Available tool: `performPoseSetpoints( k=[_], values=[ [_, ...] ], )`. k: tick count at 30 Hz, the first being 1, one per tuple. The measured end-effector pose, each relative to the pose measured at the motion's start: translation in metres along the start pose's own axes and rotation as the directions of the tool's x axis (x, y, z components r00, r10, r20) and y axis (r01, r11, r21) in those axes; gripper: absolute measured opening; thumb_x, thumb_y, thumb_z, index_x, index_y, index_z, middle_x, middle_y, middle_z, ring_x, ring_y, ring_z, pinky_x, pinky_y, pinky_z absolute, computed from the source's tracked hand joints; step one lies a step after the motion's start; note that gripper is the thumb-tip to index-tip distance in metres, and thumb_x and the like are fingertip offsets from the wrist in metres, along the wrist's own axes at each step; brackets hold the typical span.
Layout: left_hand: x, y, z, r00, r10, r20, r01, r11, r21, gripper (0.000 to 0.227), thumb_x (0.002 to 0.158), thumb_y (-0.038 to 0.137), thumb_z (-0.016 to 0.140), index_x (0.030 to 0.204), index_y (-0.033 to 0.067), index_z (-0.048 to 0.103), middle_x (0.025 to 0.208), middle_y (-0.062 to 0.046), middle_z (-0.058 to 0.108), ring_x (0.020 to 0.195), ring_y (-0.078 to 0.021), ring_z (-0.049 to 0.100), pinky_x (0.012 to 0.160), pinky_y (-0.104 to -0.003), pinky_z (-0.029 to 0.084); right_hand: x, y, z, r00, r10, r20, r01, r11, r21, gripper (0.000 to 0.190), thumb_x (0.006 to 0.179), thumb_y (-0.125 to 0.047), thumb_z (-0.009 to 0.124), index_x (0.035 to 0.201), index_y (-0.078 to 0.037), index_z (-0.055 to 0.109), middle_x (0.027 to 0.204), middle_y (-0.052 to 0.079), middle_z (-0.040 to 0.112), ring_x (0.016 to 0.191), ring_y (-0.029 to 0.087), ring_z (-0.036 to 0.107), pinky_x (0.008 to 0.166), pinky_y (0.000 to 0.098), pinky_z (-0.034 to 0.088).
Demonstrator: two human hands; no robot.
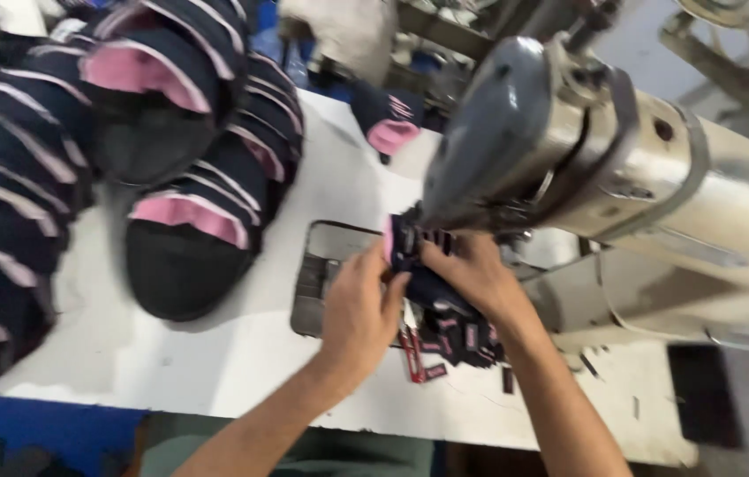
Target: The person sews pink fabric labels onto the straps of black and pink slippers using a sewing machine. They repeatedly pick up slippers, align the labels, and guide the footwear under the needle to stitch the details.
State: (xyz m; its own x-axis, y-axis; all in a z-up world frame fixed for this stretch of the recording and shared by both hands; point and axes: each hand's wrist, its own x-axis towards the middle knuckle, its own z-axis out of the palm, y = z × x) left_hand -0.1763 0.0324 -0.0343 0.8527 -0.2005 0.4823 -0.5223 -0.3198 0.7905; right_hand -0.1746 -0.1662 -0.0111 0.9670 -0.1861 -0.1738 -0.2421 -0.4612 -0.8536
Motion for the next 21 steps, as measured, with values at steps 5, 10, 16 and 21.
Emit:
performPoseSetpoints(
  k=[5,10,16,21],
  values=[
    [-0.001,0.006,-0.003,0.999,-0.007,0.041,0.012,0.994,-0.112,0.045,0.092,0.009,0.071,0.133,-0.0005,0.055,0.096,-0.016,0.064,0.087,-0.0359,0.065,0.074,-0.046,0.051,-0.025,-0.023,0.009,0.854,-0.453,-0.256,0.387,0.882,-0.269,0.038,0.084,-0.013,0.075,0.118,0.001,0.064,0.106,0.01,0.068,0.097,0.019,0.064,0.085,0.0329,0.051],
    [-0.001,0.001,0.0,0.994,-0.049,0.102,0.056,0.996,-0.07,0.049,0.091,0.012,0.073,0.134,0.0,0.053,0.094,-0.016,0.064,0.083,-0.0356,0.065,0.071,-0.046,0.051,-0.03,-0.024,0.019,0.896,-0.269,-0.354,0.193,0.952,-0.235,0.021,0.081,-0.012,0.074,0.101,-0.005,0.075,0.094,0.009,0.074,0.088,0.02,0.069,0.081,0.0313,0.054],
    [0.001,0.001,-0.001,0.995,-0.036,0.097,0.042,0.997,-0.061,0.052,0.09,0.013,0.073,0.136,0.0,0.051,0.097,-0.017,0.064,0.085,-0.0372,0.065,0.072,-0.047,0.052,-0.046,-0.019,0.018,0.776,-0.566,-0.278,0.403,0.784,-0.473,0.019,0.088,-0.008,0.07,0.105,-0.01,0.078,0.111,0.014,0.069,0.108,0.032,0.062,0.098,0.0403,0.05],
    [0.001,-0.01,-0.002,0.996,0.004,0.094,0.001,0.999,-0.047,0.05,0.092,0.013,0.07,0.136,-0.0019,0.051,0.094,-0.017,0.065,0.087,-0.0374,0.064,0.073,-0.048,0.051,-0.072,-0.03,0.015,0.744,-0.649,-0.16,0.424,0.643,-0.637,0.027,0.092,-0.02,0.07,0.118,-0.013,0.074,0.136,0.022,0.051,0.124,0.041,0.052,0.105,0.0493,0.045]
  ],
)
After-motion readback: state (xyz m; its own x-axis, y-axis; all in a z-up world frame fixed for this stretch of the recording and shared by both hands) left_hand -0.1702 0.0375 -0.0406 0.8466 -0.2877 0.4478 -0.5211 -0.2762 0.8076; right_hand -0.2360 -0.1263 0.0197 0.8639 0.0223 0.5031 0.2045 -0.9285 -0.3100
